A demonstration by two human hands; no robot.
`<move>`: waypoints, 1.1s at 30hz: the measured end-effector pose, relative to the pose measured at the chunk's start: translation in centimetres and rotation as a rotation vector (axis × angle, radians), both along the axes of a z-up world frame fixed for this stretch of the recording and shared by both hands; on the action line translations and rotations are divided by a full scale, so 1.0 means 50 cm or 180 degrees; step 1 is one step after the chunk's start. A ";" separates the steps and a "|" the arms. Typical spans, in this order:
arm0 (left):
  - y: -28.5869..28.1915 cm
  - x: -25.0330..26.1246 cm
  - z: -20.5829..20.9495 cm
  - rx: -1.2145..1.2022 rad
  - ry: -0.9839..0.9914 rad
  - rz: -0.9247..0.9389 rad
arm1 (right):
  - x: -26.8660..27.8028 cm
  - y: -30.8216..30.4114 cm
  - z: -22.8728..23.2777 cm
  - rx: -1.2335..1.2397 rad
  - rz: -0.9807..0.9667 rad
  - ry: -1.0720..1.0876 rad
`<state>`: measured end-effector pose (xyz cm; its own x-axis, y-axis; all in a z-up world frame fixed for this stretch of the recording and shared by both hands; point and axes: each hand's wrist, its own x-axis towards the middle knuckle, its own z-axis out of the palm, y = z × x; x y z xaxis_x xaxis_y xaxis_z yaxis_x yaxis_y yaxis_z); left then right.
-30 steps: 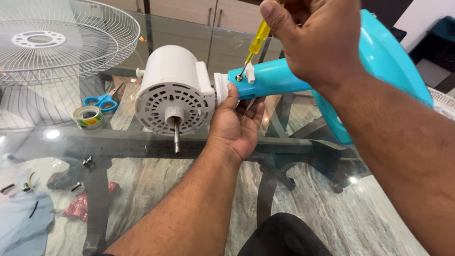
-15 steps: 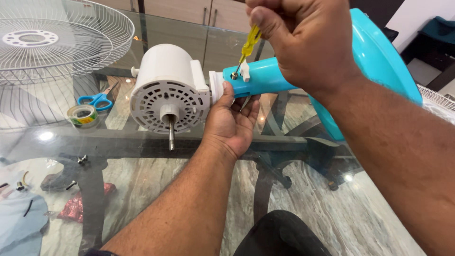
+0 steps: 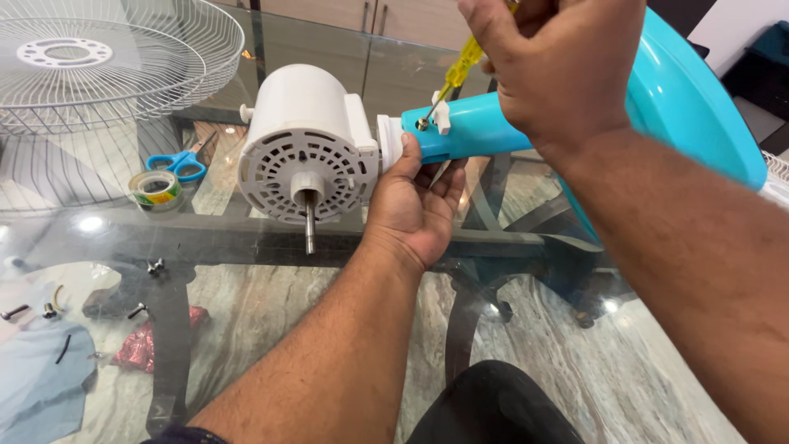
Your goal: The person uses a screwdriver to remove screws from the neck of a disassembled electric fan. They detach a white plastic bracket and separate the neck from the motor housing, then place the screwdriver on the table.
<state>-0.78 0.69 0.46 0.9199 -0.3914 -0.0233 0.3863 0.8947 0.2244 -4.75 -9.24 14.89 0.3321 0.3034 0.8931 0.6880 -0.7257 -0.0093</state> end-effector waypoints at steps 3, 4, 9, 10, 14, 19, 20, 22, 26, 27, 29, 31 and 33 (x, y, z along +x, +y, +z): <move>0.004 0.001 0.002 0.0018 0.0061 0.0016 | 0.005 0.000 -0.005 0.0535 0.0082 0.0455; 0.002 0.002 0.000 -0.0005 -0.0030 0.0016 | 0.007 -0.006 -0.007 0.0417 0.0210 0.0446; 0.001 0.002 0.003 0.0071 -0.0076 0.0057 | 0.018 -0.019 -0.025 0.0304 0.0627 0.0293; 0.002 -0.001 0.002 0.0091 -0.0024 0.0051 | 0.021 -0.018 -0.032 0.0307 0.0716 0.0274; 0.001 -0.002 0.001 0.0057 -0.0065 0.0034 | 0.026 -0.029 -0.047 0.0540 -0.0108 0.0220; -0.007 0.007 -0.004 0.0081 -0.0039 0.0050 | 0.032 -0.045 -0.046 0.0106 0.0256 -0.0210; -0.004 0.009 -0.008 0.0082 -0.0054 0.0067 | 0.033 -0.043 -0.047 0.0108 0.0124 -0.0274; -0.005 0.013 -0.013 0.0066 -0.0049 0.0056 | 0.033 -0.035 -0.046 0.0101 -0.0131 -0.0406; -0.008 0.013 -0.010 0.0076 -0.0073 0.0094 | 0.018 -0.020 -0.039 0.0246 -0.0070 0.0006; -0.011 0.015 -0.008 0.0081 -0.0074 0.0085 | 0.017 -0.018 -0.037 0.0262 -0.0064 0.0053; -0.012 0.012 -0.013 0.0107 -0.0037 0.0086 | 0.019 -0.014 -0.035 0.0207 -0.0143 -0.0154; -0.007 0.008 -0.015 0.0095 -0.0035 0.0125 | 0.011 -0.007 -0.034 -0.0040 0.0049 -0.0265; 0.001 0.015 -0.013 0.0071 -0.0065 0.0149 | 0.013 -0.002 -0.031 -0.0174 0.0272 -0.0264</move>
<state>-0.06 0.75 -0.19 0.9376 -0.3475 -0.0127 0.3393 0.9063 0.2518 -4.11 -9.35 13.35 0.2285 0.3763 0.8979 0.7442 -0.6621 0.0881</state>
